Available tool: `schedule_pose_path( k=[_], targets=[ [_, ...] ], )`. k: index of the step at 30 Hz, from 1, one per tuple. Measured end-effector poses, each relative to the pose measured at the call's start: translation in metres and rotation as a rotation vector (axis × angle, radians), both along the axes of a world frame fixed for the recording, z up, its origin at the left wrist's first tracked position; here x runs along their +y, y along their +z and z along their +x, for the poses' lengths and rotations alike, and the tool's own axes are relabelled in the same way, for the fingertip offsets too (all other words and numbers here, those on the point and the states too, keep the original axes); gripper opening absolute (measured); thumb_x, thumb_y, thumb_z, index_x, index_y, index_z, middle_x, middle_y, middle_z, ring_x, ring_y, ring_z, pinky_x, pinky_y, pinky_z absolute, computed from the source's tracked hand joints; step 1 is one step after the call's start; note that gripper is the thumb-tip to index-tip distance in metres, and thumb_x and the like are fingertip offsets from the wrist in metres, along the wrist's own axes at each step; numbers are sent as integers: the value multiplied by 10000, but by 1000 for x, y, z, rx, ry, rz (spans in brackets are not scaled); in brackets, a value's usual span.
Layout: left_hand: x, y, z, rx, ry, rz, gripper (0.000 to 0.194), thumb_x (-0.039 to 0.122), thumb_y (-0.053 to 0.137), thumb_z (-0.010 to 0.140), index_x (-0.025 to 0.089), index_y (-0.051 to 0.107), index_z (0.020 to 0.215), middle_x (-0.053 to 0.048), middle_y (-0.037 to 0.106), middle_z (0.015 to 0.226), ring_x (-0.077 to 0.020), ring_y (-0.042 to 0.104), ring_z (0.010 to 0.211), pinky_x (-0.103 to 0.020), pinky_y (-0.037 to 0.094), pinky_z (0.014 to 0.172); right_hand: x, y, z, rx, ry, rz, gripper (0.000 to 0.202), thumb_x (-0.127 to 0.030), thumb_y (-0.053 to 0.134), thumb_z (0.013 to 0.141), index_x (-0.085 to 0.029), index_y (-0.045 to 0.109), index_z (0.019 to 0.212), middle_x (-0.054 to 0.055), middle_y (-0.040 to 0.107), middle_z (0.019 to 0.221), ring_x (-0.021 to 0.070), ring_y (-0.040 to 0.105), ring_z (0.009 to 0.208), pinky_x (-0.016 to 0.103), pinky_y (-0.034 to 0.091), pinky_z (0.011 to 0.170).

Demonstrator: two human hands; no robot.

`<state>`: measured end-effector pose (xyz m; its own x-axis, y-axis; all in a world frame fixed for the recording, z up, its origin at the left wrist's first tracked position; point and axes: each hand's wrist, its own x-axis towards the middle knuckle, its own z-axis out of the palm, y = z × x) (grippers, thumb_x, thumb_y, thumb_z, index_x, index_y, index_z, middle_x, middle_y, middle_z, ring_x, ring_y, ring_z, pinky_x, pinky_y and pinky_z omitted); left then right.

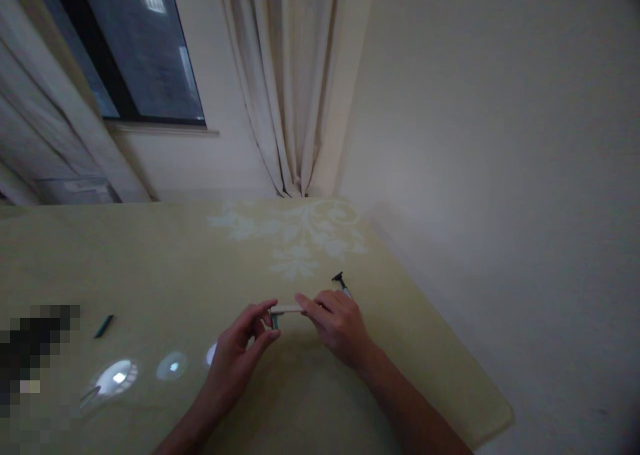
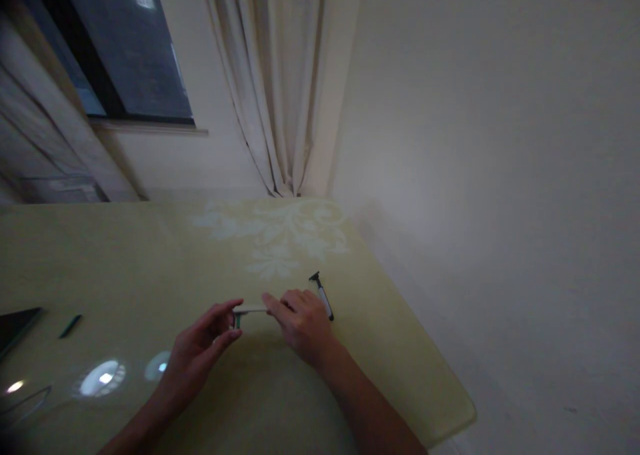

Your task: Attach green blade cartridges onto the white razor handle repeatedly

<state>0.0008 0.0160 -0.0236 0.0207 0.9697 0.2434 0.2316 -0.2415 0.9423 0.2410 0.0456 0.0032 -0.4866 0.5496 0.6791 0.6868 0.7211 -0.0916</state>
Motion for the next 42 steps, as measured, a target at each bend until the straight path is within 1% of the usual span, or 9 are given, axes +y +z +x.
schedule_pose_path(
  k=[3,7,12,17,22,27,32,37,42],
  targets=[
    [0,1,-1,-1,-1,5,411,363,761,910,270,744,1311,30,628,805,-150,637,724,-253,516,714,-1,-1,-1,-23,36,-10,312,-310,511,1137,-187,740,1311,33,668,804,184,561,740,326,371,681],
    [1,1,-2,-20,-8,7,406,371,753,914,266,749,1307,8,660,880,-156,652,755,-260,529,727,0,-2,0,3,-7,-1,296,-284,521,1132,-184,751,1290,35,657,790,180,550,729,318,377,690],
    [1,2,-1,-12,1,-11,423,378,766,899,255,755,1303,1,664,852,-170,654,756,-272,538,720,1,-4,0,-32,74,-7,294,-291,537,1128,-199,734,1327,32,673,806,175,563,733,319,376,675],
    [1,3,1,-41,-4,2,405,370,769,899,255,766,1287,5,671,846,-159,652,737,-269,538,726,3,-4,2,-12,8,-12,299,-289,526,1132,-194,740,1318,40,672,804,177,578,746,317,394,695],
    [1,1,0,-48,4,1,413,354,784,882,256,774,1283,-3,681,865,-166,657,754,-269,539,722,1,-3,-2,-26,83,12,322,-297,492,1144,-187,732,1328,36,673,805,180,552,728,329,362,671],
    [1,0,-2,-41,-15,13,412,357,771,909,269,757,1311,10,671,851,-145,641,728,-250,525,713,1,-3,1,-2,19,15,300,-283,523,1132,-180,747,1302,40,664,794,183,557,736,326,372,682],
    [2,-1,-1,-45,-4,13,416,356,784,895,260,764,1300,-3,684,890,-157,658,767,-260,535,733,-1,-4,-1,-64,74,-11,298,-283,532,1132,-199,732,1336,39,686,820,169,575,741,318,388,687],
    [-1,6,2,-62,-18,20,397,349,769,904,256,767,1290,8,668,837,-157,658,742,-261,544,719,2,-3,3,-18,-13,0,288,-288,537,1129,-203,752,1300,41,672,799,175,579,748,317,400,705],
    [-2,5,2,-50,-12,4,410,342,786,882,263,772,1285,4,676,847,-158,650,727,-267,539,707,-2,-3,1,-56,63,-33,297,-283,576,1114,-221,719,1366,37,687,834,173,590,765,321,393,691]
  ],
)
